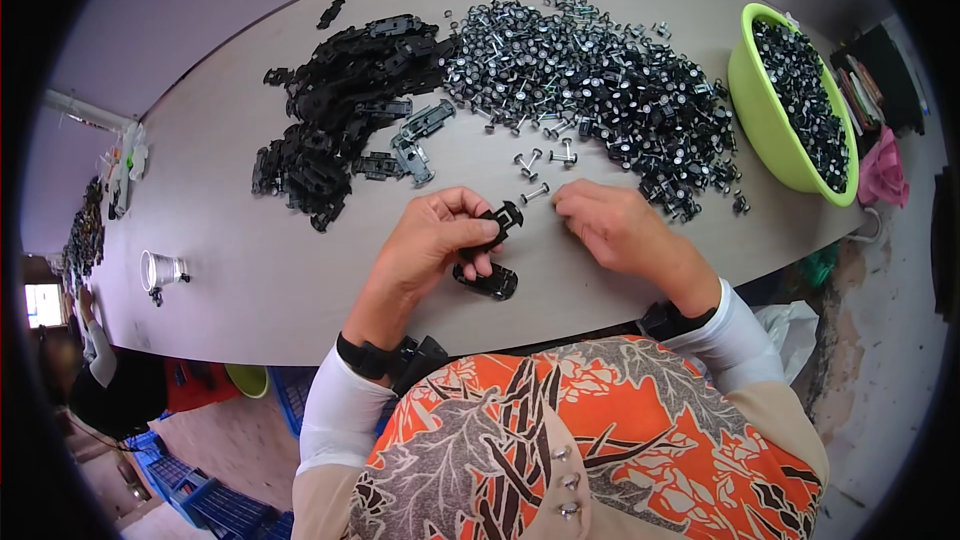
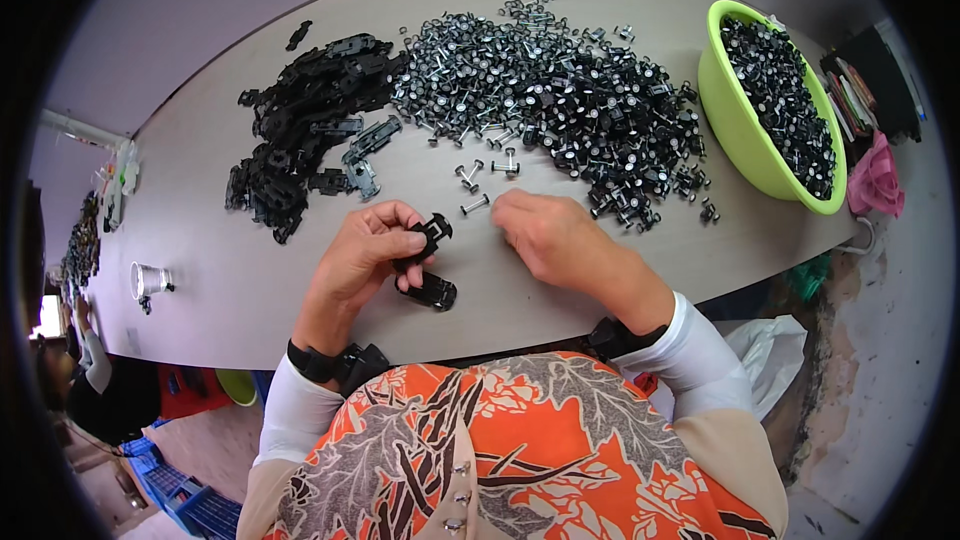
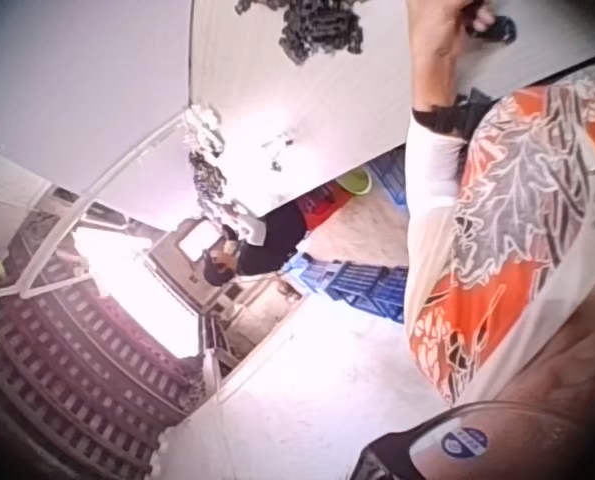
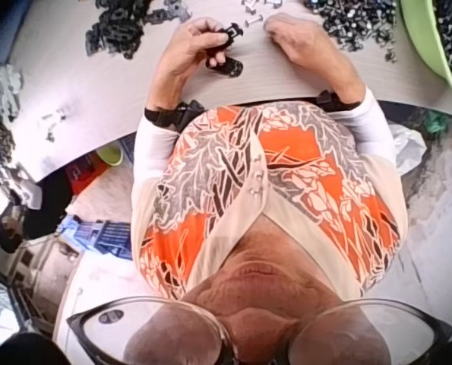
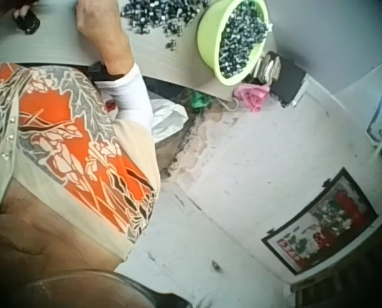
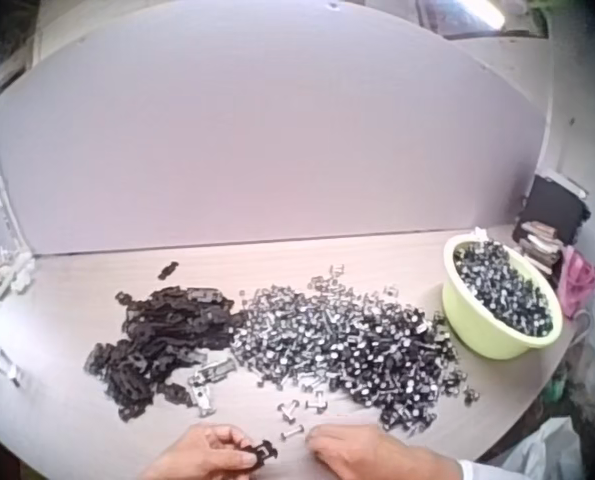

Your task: The person sits at a table and repeatedly assembles small black plastic components with metal pins. They pick up a plastic piece, insert a metal pin, and place the finished unit on the table. The process is repeated continuously throughout the clip.

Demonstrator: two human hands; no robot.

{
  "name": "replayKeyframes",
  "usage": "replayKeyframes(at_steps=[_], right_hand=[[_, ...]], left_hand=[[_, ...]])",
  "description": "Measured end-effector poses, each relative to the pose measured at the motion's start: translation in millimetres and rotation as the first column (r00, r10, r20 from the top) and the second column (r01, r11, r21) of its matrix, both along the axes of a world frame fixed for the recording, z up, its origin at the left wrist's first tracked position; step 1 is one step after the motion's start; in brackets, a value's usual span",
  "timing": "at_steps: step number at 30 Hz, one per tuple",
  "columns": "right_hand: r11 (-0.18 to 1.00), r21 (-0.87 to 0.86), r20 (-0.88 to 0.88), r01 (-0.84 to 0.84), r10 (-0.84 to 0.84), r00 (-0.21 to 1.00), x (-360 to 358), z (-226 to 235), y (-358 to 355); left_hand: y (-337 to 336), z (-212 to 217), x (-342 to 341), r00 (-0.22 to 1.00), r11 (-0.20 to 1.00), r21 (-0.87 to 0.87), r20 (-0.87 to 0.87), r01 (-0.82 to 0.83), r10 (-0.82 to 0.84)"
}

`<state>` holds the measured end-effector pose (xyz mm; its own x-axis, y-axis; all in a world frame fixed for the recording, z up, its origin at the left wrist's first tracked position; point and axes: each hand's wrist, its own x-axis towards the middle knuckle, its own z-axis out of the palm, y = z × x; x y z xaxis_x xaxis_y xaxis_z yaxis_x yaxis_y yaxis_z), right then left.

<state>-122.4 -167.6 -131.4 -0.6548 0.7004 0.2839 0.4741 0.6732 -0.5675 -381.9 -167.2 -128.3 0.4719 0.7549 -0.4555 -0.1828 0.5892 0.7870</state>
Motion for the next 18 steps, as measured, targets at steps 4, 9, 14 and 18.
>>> replayKeyframes(at_steps=[4, 9, 14, 18], right_hand=[[1.0, -0.014, -0.055, 0.027, -0.027, 0.998, 2.1, 4.6, -10.7], [0.981, -0.011, 0.015, 0.196, -0.195, 0.981, 2.9, 5.3, -6.6], [0.985, 0.054, 0.031, 0.166, -0.168, 0.985, -10.9, -6.8, -5.0], [0.991, 0.03, 0.061, 0.131, -0.133, 0.989, -9.7, -7.7, -3.0]], left_hand=[[-16.1, 9.6, 0.4, 0.985, 0.986, -0.003, -0.029, 0.168, -0.168], [-22.9, 22.5, -18.5, 0.88, 0.972, 0.106, -0.454, 0.209, -0.14], [-31.0, 25.4, -76.2, 0.576, 0.827, 0.359, -0.816, 0.434, 0.052], [-51.3, 48.1, -98.9, 0.459, 0.863, 0.186, -0.886, 0.47, -0.059]])
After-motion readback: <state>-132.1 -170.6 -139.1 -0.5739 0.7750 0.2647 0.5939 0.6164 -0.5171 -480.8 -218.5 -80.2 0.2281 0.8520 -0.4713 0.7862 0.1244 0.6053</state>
